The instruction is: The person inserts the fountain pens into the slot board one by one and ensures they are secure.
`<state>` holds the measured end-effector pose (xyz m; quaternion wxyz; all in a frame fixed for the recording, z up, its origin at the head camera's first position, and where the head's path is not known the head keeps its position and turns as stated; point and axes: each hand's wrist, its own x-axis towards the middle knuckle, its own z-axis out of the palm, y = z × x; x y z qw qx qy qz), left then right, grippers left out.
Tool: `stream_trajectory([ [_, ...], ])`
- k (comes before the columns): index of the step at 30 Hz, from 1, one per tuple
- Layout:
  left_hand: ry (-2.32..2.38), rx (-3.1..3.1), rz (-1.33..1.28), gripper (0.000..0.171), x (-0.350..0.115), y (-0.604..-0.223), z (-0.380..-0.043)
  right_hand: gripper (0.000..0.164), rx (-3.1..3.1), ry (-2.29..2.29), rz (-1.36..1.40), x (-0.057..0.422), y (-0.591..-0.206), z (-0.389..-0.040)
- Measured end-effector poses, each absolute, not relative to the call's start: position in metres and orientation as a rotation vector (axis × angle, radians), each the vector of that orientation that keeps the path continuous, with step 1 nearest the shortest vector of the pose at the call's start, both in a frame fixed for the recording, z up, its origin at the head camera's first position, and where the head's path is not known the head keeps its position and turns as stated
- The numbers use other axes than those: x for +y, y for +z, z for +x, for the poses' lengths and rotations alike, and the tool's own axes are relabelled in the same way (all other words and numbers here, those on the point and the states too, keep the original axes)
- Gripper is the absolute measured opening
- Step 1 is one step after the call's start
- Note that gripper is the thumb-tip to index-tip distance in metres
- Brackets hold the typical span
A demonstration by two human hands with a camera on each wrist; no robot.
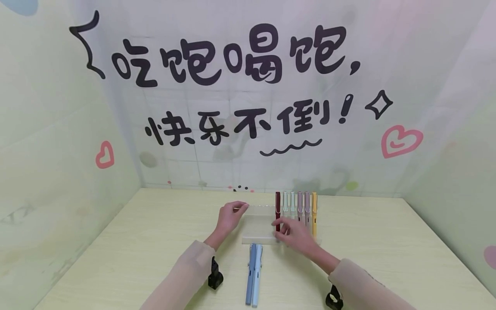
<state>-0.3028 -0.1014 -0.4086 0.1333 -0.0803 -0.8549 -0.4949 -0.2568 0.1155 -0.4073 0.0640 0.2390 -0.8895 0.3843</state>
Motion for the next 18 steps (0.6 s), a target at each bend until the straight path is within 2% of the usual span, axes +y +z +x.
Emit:
stream_trajectory([
  [18, -1.450, -2.475, -0.210, 0.024, -0.1006, -0.4090, -0.3038, 0.018, -2.782, 1.320, 0.916, 0.1080, -0.4170, -0.2501],
])
